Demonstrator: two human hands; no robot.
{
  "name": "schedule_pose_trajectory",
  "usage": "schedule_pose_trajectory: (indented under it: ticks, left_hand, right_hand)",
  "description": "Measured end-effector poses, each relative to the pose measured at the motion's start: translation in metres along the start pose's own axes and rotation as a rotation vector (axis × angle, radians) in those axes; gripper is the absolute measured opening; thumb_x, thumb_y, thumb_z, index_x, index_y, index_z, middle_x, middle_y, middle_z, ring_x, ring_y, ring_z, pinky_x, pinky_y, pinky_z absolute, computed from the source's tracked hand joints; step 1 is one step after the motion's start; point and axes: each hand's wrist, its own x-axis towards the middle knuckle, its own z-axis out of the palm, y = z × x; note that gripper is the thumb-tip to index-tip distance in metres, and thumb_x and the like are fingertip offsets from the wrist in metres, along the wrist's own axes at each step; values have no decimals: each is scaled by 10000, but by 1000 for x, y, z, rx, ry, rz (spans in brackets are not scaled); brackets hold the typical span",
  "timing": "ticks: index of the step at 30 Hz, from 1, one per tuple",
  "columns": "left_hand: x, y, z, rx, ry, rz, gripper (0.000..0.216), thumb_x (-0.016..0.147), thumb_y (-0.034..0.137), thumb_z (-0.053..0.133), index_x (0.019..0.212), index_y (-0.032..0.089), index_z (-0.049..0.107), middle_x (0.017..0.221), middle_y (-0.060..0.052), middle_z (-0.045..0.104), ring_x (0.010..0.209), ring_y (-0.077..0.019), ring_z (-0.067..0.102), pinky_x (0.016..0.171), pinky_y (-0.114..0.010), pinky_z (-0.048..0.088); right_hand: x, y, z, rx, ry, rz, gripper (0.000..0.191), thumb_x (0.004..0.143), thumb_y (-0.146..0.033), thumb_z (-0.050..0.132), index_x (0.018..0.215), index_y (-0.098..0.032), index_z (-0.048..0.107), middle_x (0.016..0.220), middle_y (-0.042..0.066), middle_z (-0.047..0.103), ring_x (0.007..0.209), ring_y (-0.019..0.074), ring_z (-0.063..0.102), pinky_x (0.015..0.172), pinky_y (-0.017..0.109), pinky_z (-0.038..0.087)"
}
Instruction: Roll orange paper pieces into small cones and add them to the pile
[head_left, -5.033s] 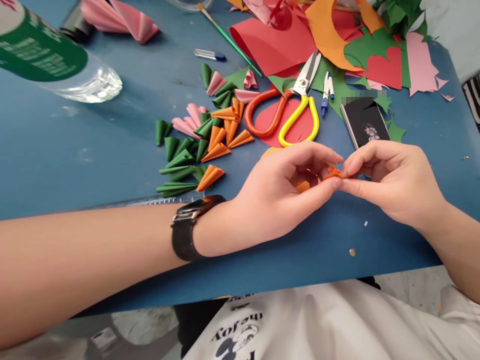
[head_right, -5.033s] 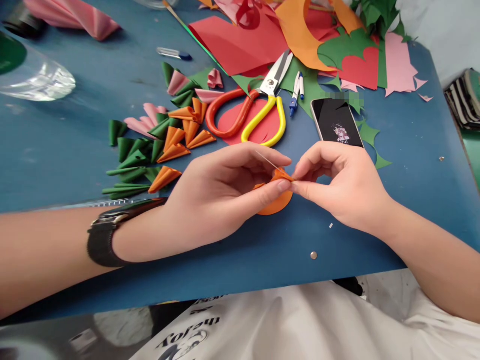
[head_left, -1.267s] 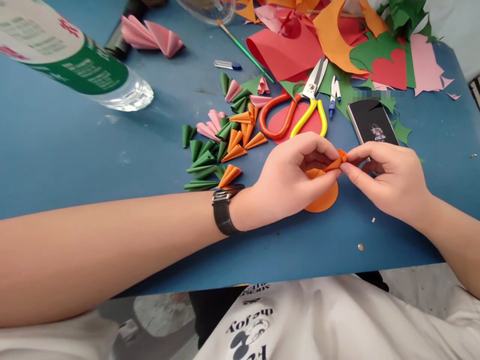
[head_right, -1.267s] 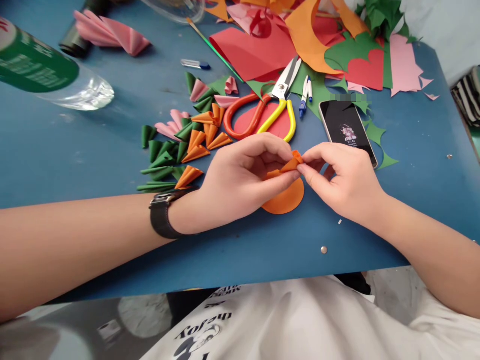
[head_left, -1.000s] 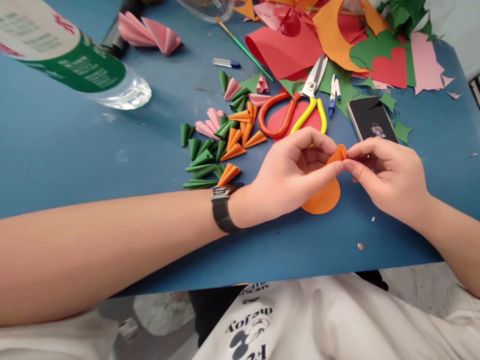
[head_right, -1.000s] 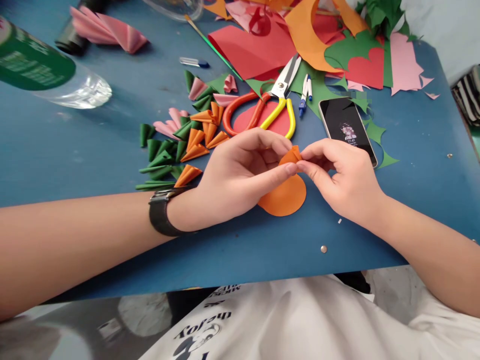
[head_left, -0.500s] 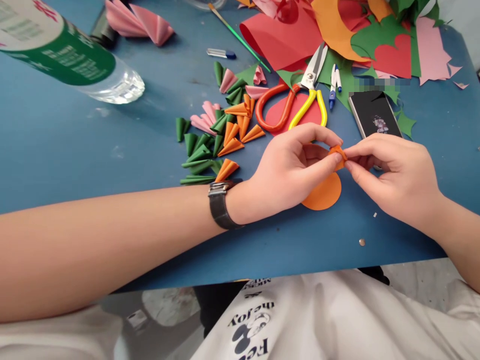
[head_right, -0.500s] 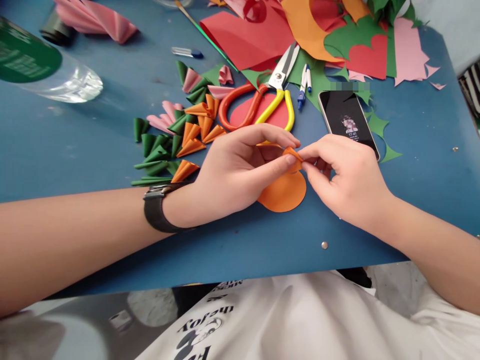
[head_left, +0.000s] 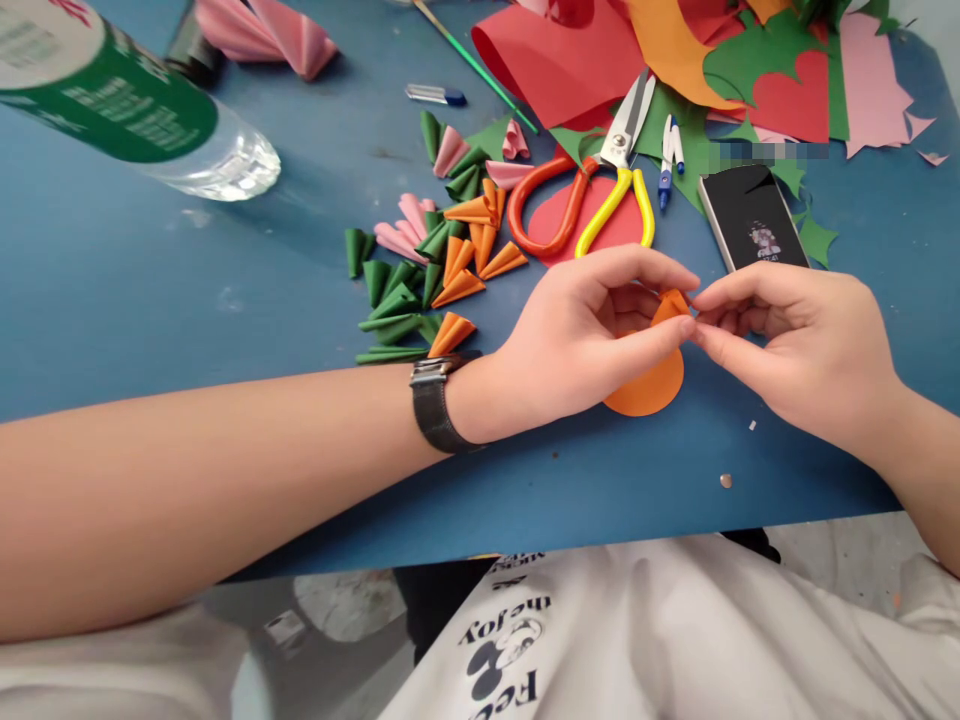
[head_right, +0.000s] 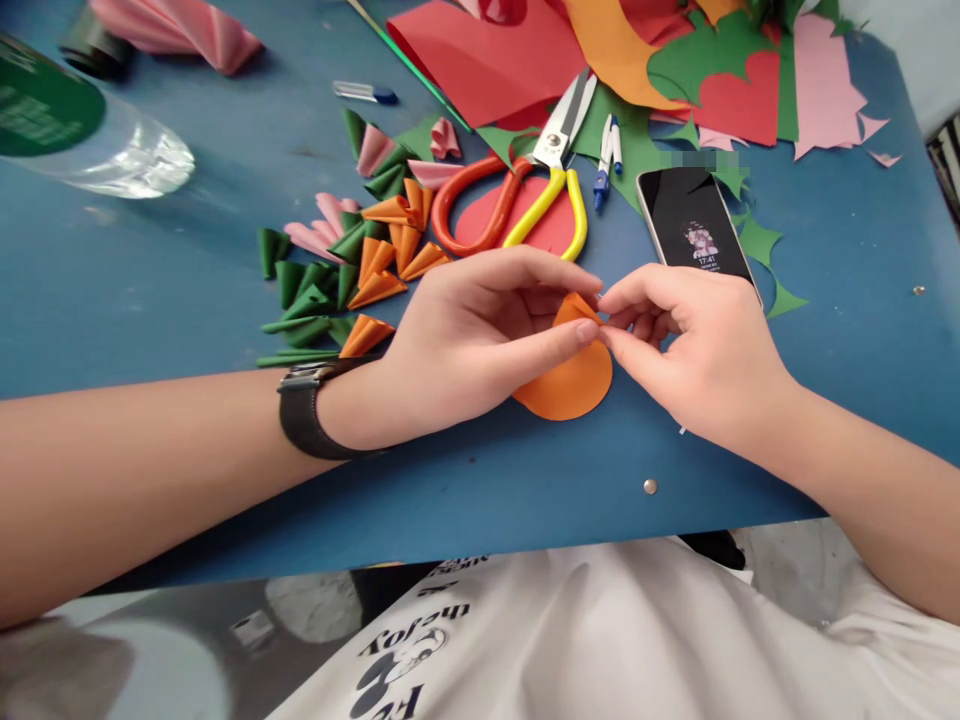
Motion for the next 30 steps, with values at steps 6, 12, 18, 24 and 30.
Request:
schedule_pose_trajectory:
  ticks: [6, 12, 18, 24, 30]
  left_hand:
    - [0, 1, -2, 12, 32, -41, 237, 929, 397, 910, 968, 203, 780, 924, -43, 787, 832, -180, 775, 728, -322, 678]
    - [0, 1, -2, -32, 67, -65, 251, 935, 399, 923, 977, 185, 798, 939, -48, 802, 853, -181, 791, 777, -329, 706]
    - [1, 2, 1, -65, 27, -72, 274, 926, 409, 931, 981, 188, 779, 967, -55, 824, 906, -197, 826, 812, -322, 723]
    - [0, 5, 3, -44, -9, -46, 178, 992, 345, 866, 1008, 182, 796, 975, -51, 845, 876, -173, 824, 798, -285, 706]
    - [0, -3, 2, -97, -12, -33, 277, 951, 427, 913, 998, 170, 820, 932, -49, 824, 834, -151, 777, 741, -245, 655]
  right_hand:
    - [2, 4, -4, -94, 1, -135, 140, 1041, -228, 717, 980, -281, 832, 933, 12, 844, 786, 192, 790, 688, 333, 675]
    - [1, 6, 3, 62, -18, -29, 93, 1067, -265, 721, 1018, -260, 800, 911, 0, 847, 707, 160, 781, 677, 302, 666]
    - [1, 5, 2, 60, -2, -21, 107, 1038, -180, 722, 969, -254, 756, 852, -14, 820, 677, 158, 759, 653, 303, 644]
    - [0, 3, -5, -77, 4, -117, 109, 1035, -177, 715, 968, -262, 724, 850, -12, 816, 689, 180, 769, 718, 345, 656]
    - [0, 0, -5, -75, -28, -59, 128, 1018, -147, 692, 964, -261, 709, 805, -6, 794, 664, 173, 761, 677, 303, 644]
